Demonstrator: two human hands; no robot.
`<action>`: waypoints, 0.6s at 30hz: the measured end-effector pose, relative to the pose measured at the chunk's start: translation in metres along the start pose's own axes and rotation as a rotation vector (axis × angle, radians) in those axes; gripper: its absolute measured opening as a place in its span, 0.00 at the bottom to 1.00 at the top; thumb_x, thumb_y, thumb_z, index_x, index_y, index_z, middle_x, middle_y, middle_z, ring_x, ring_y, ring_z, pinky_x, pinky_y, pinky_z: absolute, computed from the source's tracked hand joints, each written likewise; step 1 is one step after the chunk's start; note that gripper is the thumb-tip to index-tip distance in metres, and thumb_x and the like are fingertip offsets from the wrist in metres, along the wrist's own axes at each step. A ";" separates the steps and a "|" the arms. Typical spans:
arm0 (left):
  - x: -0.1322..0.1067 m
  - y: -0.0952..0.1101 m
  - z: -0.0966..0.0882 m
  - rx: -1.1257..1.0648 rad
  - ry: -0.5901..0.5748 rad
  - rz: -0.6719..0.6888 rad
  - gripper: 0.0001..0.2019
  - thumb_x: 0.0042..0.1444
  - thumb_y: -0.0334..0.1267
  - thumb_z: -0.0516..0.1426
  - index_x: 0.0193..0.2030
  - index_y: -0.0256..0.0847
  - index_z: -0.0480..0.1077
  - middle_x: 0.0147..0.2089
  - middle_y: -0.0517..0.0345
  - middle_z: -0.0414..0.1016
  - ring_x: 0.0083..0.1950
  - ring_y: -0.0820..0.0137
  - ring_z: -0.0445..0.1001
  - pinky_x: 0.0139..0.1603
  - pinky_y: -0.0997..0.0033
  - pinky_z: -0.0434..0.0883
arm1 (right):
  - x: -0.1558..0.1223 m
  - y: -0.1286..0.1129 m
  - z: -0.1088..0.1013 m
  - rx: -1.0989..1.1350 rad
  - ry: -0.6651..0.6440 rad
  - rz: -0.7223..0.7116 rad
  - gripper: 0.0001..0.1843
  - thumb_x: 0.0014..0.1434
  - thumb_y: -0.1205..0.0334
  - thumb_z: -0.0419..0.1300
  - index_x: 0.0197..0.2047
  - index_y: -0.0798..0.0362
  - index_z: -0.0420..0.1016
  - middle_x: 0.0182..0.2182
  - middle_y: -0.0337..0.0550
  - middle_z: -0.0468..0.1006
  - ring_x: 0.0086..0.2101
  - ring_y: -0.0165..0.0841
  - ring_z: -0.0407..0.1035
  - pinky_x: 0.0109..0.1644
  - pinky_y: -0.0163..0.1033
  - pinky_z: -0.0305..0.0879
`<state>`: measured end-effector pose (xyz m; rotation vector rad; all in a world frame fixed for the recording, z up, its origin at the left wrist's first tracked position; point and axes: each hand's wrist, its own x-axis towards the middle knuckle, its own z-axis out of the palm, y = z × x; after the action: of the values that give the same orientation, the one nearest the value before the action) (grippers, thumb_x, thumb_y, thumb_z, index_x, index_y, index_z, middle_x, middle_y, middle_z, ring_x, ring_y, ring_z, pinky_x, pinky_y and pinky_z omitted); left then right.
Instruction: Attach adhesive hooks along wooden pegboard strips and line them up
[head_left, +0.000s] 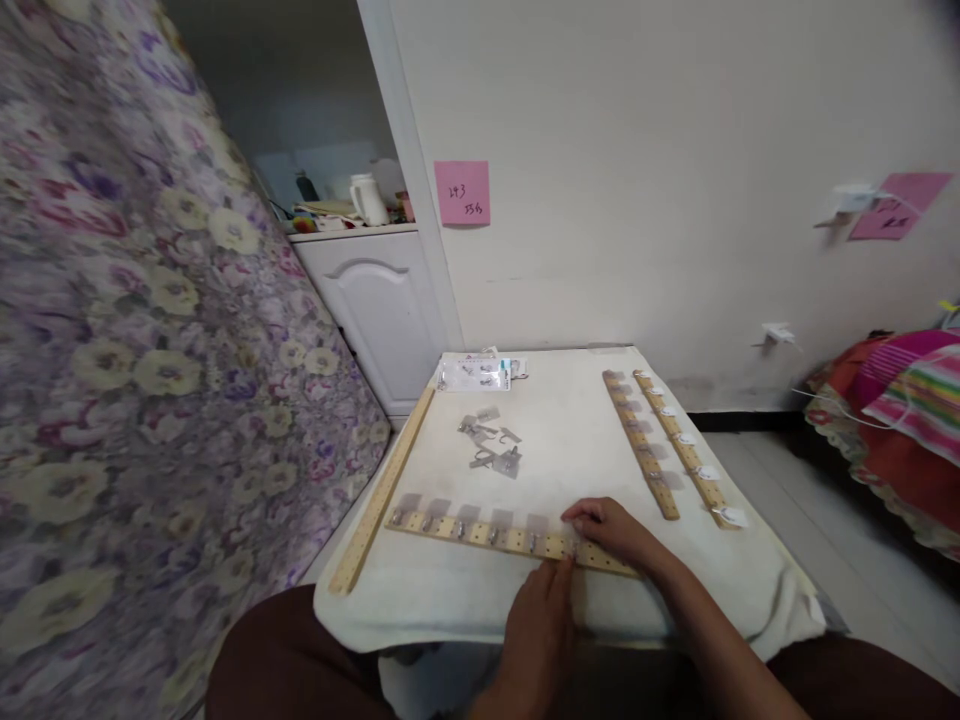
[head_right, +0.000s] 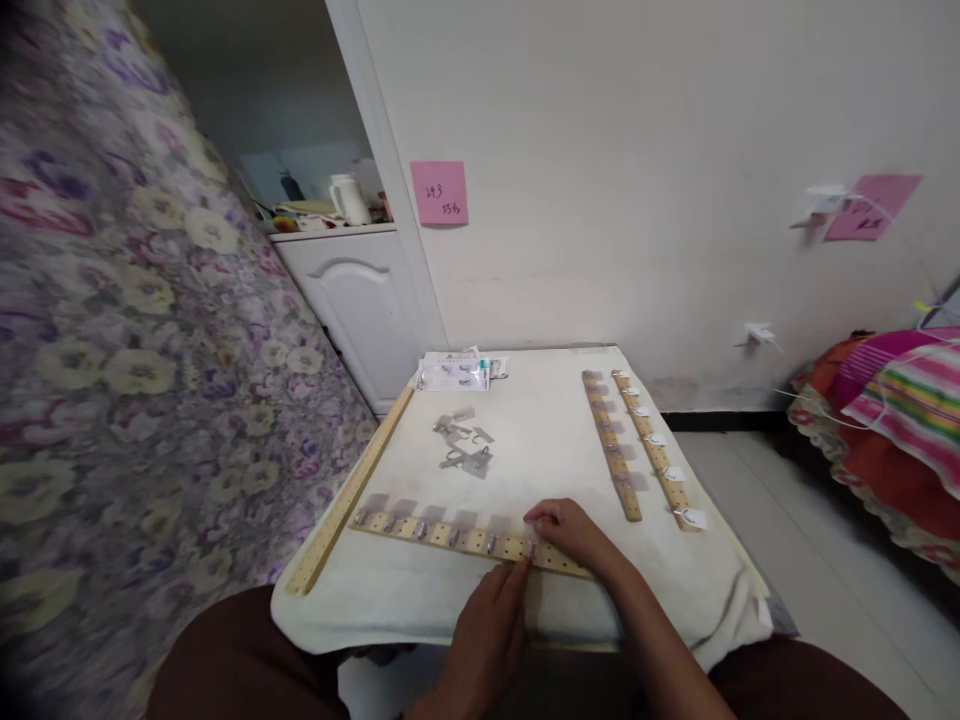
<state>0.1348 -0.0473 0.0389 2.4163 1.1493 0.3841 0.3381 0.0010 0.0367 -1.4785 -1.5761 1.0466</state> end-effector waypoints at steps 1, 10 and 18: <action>0.000 0.001 0.000 -0.001 -0.002 -0.004 0.29 0.54 0.24 0.45 0.64 0.39 0.55 0.56 0.43 0.66 0.54 0.59 0.65 0.54 0.58 0.64 | 0.000 0.000 0.000 0.004 -0.001 0.001 0.15 0.50 0.64 0.54 0.39 0.56 0.78 0.30 0.41 0.79 0.31 0.33 0.69 0.37 0.38 0.64; -0.002 0.001 0.000 -0.007 0.027 0.014 0.30 0.53 0.23 0.46 0.65 0.39 0.54 0.57 0.42 0.66 0.54 0.57 0.65 0.54 0.56 0.64 | 0.000 -0.003 0.001 0.000 0.000 0.018 0.16 0.49 0.65 0.54 0.39 0.57 0.78 0.31 0.44 0.80 0.32 0.35 0.70 0.37 0.39 0.64; -0.002 -0.005 0.008 0.004 0.049 0.031 0.30 0.53 0.23 0.46 0.65 0.40 0.54 0.55 0.43 0.67 0.54 0.58 0.66 0.53 0.56 0.65 | 0.000 0.000 0.002 0.019 -0.001 0.018 0.15 0.50 0.64 0.55 0.39 0.57 0.78 0.29 0.42 0.79 0.30 0.33 0.69 0.35 0.37 0.63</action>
<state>0.1335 -0.0478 0.0293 2.4433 1.1361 0.4537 0.3361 0.0009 0.0360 -1.4821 -1.5521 1.0700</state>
